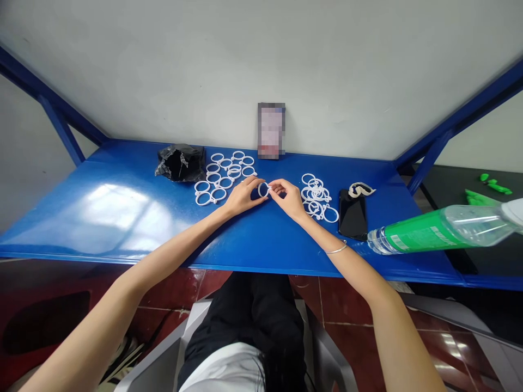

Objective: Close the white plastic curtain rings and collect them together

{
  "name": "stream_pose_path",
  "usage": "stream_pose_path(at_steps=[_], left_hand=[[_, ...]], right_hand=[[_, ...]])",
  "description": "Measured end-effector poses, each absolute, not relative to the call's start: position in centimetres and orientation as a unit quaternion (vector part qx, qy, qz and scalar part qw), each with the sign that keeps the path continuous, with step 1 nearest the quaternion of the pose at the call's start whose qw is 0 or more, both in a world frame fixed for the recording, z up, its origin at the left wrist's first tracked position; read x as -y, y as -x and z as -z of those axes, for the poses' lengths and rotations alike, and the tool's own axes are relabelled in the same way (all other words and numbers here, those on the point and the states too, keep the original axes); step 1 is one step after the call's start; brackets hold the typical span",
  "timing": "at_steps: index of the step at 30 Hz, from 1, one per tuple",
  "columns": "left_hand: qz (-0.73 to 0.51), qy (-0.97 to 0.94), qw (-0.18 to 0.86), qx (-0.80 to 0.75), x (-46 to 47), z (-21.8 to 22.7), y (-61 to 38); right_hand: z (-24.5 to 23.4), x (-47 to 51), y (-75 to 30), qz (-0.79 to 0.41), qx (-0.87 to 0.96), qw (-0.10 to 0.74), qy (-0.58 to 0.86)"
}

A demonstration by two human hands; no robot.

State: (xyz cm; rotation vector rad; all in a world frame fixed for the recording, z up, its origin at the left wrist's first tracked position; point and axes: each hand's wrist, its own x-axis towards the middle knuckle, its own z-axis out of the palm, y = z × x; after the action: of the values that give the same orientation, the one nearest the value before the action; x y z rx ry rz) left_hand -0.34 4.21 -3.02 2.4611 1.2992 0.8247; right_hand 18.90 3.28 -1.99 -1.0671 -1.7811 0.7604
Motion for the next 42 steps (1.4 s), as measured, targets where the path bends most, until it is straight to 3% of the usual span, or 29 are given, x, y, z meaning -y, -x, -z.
stream_pose_path(at_steps=[42], left_hand=[[-0.306,-0.843,0.151,-0.415,-4.85,3.11,0.62]], right_hand=[[1.47,-3.54,-18.76,-0.232,0.764,0.442,0.41]])
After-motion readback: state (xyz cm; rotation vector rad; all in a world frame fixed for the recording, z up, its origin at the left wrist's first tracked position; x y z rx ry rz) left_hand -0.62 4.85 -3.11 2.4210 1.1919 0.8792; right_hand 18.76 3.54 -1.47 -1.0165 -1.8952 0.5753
